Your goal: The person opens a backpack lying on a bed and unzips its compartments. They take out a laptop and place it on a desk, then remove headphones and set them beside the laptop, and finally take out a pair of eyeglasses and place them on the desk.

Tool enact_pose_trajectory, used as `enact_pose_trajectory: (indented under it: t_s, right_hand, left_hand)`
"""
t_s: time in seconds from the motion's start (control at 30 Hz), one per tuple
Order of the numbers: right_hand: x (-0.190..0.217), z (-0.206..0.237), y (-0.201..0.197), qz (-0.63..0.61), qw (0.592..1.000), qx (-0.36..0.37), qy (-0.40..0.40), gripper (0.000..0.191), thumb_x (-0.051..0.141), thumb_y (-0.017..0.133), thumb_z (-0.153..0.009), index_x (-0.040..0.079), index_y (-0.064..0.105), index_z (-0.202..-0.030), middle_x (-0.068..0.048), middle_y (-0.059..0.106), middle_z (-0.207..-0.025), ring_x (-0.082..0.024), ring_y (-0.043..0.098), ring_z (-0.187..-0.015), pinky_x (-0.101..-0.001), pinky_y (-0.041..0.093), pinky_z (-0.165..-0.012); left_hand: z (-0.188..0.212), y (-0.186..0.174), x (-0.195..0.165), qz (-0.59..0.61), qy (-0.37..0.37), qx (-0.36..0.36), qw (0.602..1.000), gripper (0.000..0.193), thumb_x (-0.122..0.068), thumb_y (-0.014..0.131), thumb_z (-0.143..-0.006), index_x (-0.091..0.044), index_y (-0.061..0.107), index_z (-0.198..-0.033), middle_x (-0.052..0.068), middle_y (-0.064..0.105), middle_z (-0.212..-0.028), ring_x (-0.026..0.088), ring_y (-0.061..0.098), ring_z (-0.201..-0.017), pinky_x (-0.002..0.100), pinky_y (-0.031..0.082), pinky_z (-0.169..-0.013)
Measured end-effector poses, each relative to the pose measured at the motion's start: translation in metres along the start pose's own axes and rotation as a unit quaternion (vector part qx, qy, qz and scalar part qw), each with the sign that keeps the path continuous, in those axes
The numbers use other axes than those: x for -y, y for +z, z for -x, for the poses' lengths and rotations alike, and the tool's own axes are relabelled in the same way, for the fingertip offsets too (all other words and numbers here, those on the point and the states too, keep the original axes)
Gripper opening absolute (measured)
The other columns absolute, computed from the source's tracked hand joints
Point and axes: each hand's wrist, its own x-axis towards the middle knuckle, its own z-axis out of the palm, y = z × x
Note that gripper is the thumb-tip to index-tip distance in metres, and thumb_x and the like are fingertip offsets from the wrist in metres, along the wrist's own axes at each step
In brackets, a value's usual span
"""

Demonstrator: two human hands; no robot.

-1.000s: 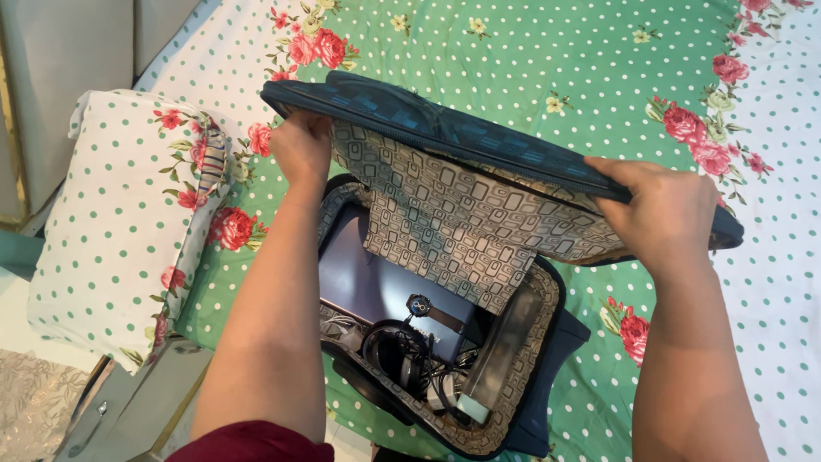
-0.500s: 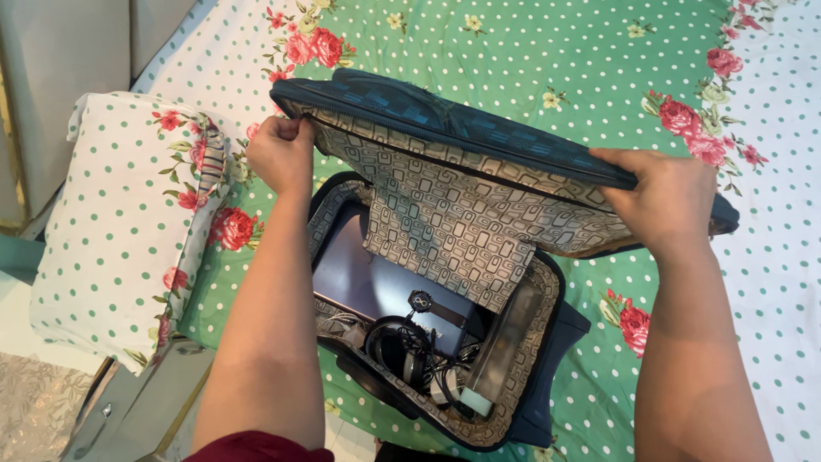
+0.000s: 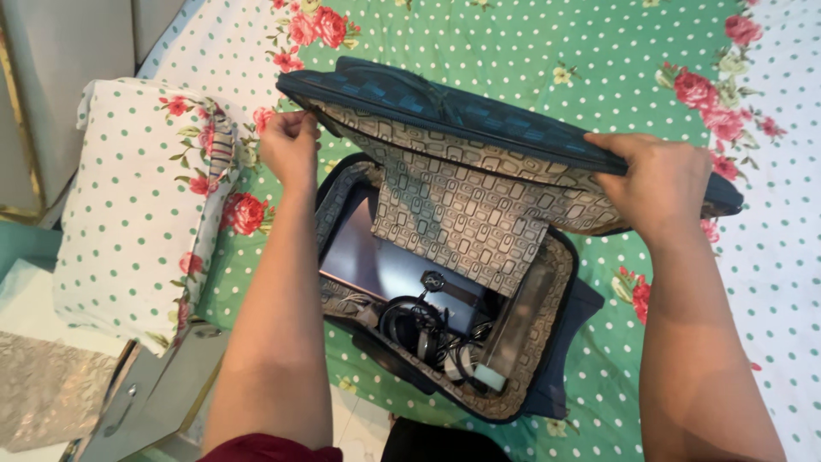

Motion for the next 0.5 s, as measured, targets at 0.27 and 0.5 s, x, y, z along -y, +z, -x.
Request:
enact_pose_trajectory:
  t_s: [0.27, 0.5]
  right_hand:
    - [0.006, 0.011, 0.001, 0.033, 0.999, -0.006, -0.006, 0.050, 0.024, 0.090, -0.074, 0.031, 0.081, -0.122, 0.000, 0.078, -0.105, -0.024, 0.070, -0.079, -0.0402, 0.051, -0.075]
    - [0.021, 0.026, -0.003, 0.004, 1.000, -0.008, 0.008, 0.046, 0.023, 0.089, -0.076, 0.031, 0.080, -0.120, -0.001, 0.077, -0.107, -0.024, 0.070, -0.081, -0.0387, 0.052, -0.075]
  left_hand:
    - [0.040, -0.015, 0.030, 0.121, -0.059, 0.047, 0.990, 0.009, -0.009, 0.070, -0.095, 0.000, 0.069, -0.094, 0.005, 0.073, -0.079, 0.010, 0.071, -0.067, 0.026, 0.059, -0.057]
    - [0.142, -0.032, 0.079, 0.098, -0.138, 0.161, 0.972, 0.010, -0.012, 0.069, -0.092, -0.002, 0.071, -0.094, 0.003, 0.072, -0.076, 0.009, 0.068, -0.062, 0.024, 0.056, -0.056]
